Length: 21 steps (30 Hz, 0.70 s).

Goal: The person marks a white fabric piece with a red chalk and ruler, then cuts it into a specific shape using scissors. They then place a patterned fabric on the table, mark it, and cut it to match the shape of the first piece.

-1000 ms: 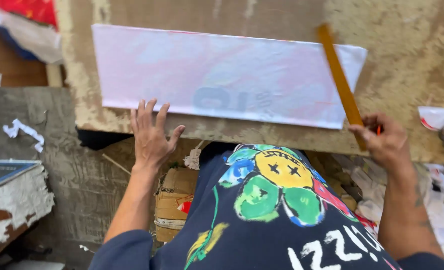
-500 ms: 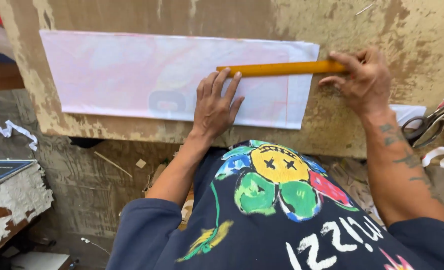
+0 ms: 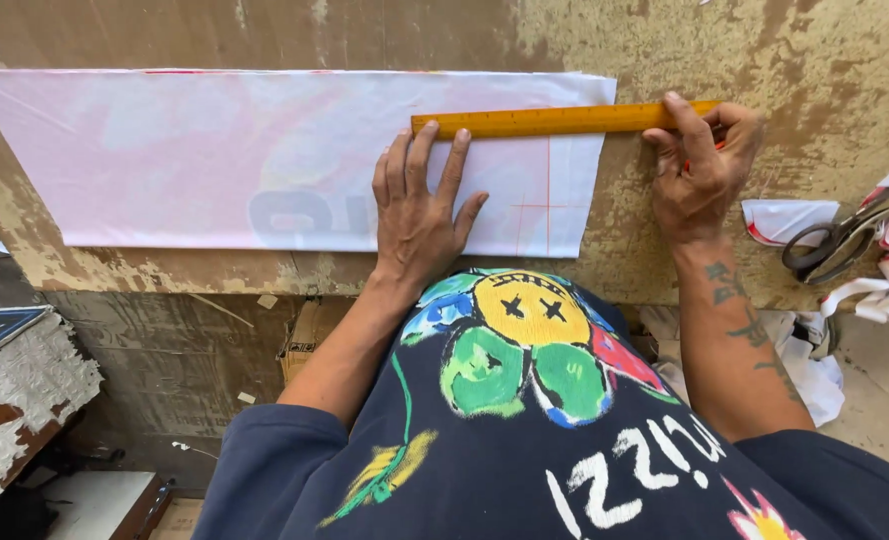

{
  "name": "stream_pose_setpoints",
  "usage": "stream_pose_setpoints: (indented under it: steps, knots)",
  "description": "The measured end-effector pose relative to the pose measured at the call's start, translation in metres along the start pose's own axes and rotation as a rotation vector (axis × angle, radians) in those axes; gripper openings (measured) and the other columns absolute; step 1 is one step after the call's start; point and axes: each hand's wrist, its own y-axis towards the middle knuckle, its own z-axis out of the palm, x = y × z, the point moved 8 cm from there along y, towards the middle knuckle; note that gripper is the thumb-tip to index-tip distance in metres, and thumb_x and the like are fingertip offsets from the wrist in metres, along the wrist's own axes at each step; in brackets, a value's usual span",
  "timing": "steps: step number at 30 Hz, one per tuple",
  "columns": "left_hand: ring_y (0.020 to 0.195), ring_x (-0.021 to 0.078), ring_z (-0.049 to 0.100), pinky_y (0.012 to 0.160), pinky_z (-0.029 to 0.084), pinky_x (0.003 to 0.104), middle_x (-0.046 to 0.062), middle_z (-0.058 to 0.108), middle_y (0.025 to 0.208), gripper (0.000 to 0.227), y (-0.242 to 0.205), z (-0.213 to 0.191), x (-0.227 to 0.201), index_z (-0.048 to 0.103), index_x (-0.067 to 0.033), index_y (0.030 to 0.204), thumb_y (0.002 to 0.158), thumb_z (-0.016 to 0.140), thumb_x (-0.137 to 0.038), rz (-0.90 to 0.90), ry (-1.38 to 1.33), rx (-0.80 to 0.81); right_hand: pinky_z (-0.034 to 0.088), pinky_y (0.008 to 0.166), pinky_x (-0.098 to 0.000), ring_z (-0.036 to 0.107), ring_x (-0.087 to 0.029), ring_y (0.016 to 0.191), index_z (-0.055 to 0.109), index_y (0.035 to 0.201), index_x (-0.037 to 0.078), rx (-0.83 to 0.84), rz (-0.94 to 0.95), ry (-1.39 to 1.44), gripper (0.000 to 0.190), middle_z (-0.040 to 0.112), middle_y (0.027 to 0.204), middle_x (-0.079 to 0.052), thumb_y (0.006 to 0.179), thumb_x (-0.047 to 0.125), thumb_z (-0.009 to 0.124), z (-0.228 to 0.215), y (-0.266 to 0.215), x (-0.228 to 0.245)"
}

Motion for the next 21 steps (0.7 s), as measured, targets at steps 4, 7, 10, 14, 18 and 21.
stream_pose_setpoints:
  steps: [4,7,10,14,18,21]
  knots:
    - [0.156,0.0415,0.041,0.13,0.038,0.057,0.019,0.04,0.169,0.071,0.001,0.011,-0.001,0.042,-0.019,0.171,0.118,0.058,-0.063,-0.014,0.028,0.031,0.055,0.081,-0.0441,0.051,-0.032,0.102,0.079,0.146,0.0,0.019,0.007,0.054,0.029,0.046,0.117,-0.017,0.119,0.006,0.086,0.001,0.0,-0.001]
    - [0.158,0.0415,0.04,0.13,0.038,0.056,0.019,0.038,0.17,0.073,0.0,0.011,-0.003,0.042,-0.0197,0.171,0.117,0.063,-0.064,-0.012,0.017,0.04,0.055,0.08,-0.0449,0.051,-0.032,0.098,0.079,0.142,-0.006,0.038,-0.01,0.058,0.026,0.043,0.117,-0.018,0.119,0.003,0.087,-0.002,-0.002,0.001]
    - [0.158,0.0401,0.04,0.13,0.035,0.057,0.018,0.04,0.17,0.072,0.003,0.011,-0.003,0.043,-0.0211,0.171,0.117,0.06,-0.065,-0.028,0.04,0.037,0.053,0.083,-0.0473,0.052,-0.035,0.099,0.079,0.143,-0.006,0.047,-0.02,0.081,0.027,0.045,0.118,-0.02,0.117,-0.003,0.088,-0.002,0.001,0.002]
    - [0.159,0.0405,0.04,0.131,0.036,0.057,0.018,0.04,0.171,0.072,0.0,0.013,-0.004,0.042,-0.0207,0.171,0.117,0.058,-0.066,-0.035,0.052,0.049,0.058,0.085,-0.0485,0.053,-0.037,0.102,0.078,0.146,-0.008,0.053,-0.01,0.124,0.039,0.044,0.119,-0.021,0.111,-0.02,0.09,-0.002,-0.003,0.001]
    - [0.162,0.0384,0.038,0.133,0.036,0.056,0.014,0.038,0.173,0.076,-0.002,0.019,-0.002,0.038,-0.0245,0.172,0.117,0.059,-0.071,-0.049,0.082,0.077,0.059,0.084,-0.0474,0.054,-0.036,0.104,0.08,0.145,-0.01,0.024,-0.047,0.105,0.026,0.043,0.118,-0.021,0.12,-0.006,0.089,-0.001,-0.003,0.002]
    - [0.163,0.0386,0.037,0.134,0.035,0.056,0.015,0.038,0.174,0.075,-0.001,0.018,-0.003,0.039,-0.0246,0.172,0.116,0.059,-0.07,-0.056,0.072,0.076,0.061,0.089,-0.0499,0.054,-0.038,0.108,0.08,0.147,-0.008,0.052,-0.009,0.109,0.037,0.044,0.12,-0.022,0.114,-0.02,0.092,0.001,-0.008,-0.002]
